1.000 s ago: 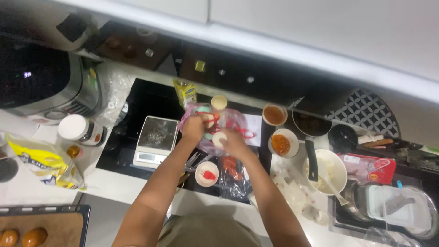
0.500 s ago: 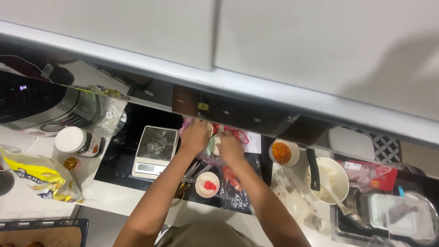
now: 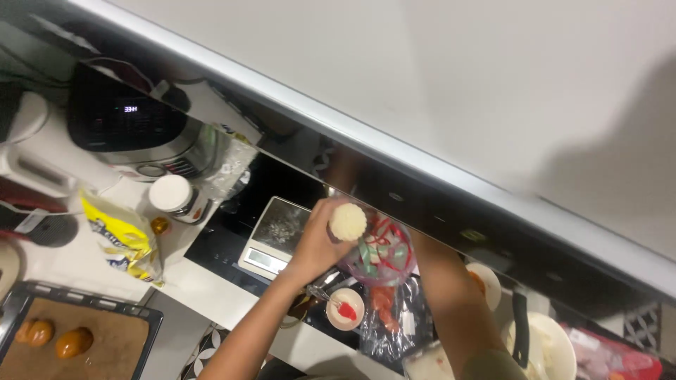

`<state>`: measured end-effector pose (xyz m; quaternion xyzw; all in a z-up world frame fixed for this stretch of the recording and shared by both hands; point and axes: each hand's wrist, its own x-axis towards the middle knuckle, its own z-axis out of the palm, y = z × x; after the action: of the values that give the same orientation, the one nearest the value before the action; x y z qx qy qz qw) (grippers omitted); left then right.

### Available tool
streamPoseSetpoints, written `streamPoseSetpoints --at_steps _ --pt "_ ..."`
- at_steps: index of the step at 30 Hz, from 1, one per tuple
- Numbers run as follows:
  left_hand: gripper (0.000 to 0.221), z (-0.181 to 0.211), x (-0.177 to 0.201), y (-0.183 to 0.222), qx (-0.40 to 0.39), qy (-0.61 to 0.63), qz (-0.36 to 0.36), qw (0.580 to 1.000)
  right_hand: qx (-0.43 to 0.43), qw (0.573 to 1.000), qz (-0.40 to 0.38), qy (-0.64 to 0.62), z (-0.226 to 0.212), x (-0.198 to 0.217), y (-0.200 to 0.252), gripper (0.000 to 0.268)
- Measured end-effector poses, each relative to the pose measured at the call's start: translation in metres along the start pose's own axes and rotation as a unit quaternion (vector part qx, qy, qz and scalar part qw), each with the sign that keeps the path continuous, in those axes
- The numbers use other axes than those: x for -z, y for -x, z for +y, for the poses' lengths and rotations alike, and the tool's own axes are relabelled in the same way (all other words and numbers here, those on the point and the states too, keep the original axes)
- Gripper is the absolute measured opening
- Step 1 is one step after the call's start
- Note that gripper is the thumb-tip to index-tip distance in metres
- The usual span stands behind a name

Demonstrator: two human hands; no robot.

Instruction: Preparing and molding pastries using a mooncake mold on a baking tray.

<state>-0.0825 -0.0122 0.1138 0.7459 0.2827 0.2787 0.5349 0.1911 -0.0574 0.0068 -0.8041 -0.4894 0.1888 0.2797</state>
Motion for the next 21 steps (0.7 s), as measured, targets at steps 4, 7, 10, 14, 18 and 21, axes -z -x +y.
streamPoseSetpoints --at_steps 4,7,10,14,18,21 --pt "0.076 0.021 0.022 0.027 -0.057 0.005 0.045 0.997 -0.003 0.997 -0.051 -0.060 0.009 0.002 -0.017 0.034" --pt "0.079 0.030 0.036 0.048 -0.086 -0.009 0.075 0.993 -0.016 0.991 -0.088 -0.104 0.018 0.001 -0.019 0.035" --pt "0.087 0.035 0.046 0.067 -0.085 0.080 0.092 0.989 -0.031 0.982 -0.118 -0.147 0.027 0.002 -0.012 0.036" --pt "0.088 0.045 0.058 0.099 -0.091 0.036 0.123 0.987 0.048 0.997 -0.063 0.020 0.015 -0.022 0.014 0.037" --pt "0.085 0.038 0.070 0.148 -0.022 0.037 0.155 0.987 -0.027 0.996 0.013 -0.081 -0.154 -0.001 0.106 0.037" --pt "0.091 0.033 0.078 0.186 -0.060 -0.091 0.201 0.974 -0.112 0.806 -0.256 -0.521 -0.200 -0.030 0.169 0.049"
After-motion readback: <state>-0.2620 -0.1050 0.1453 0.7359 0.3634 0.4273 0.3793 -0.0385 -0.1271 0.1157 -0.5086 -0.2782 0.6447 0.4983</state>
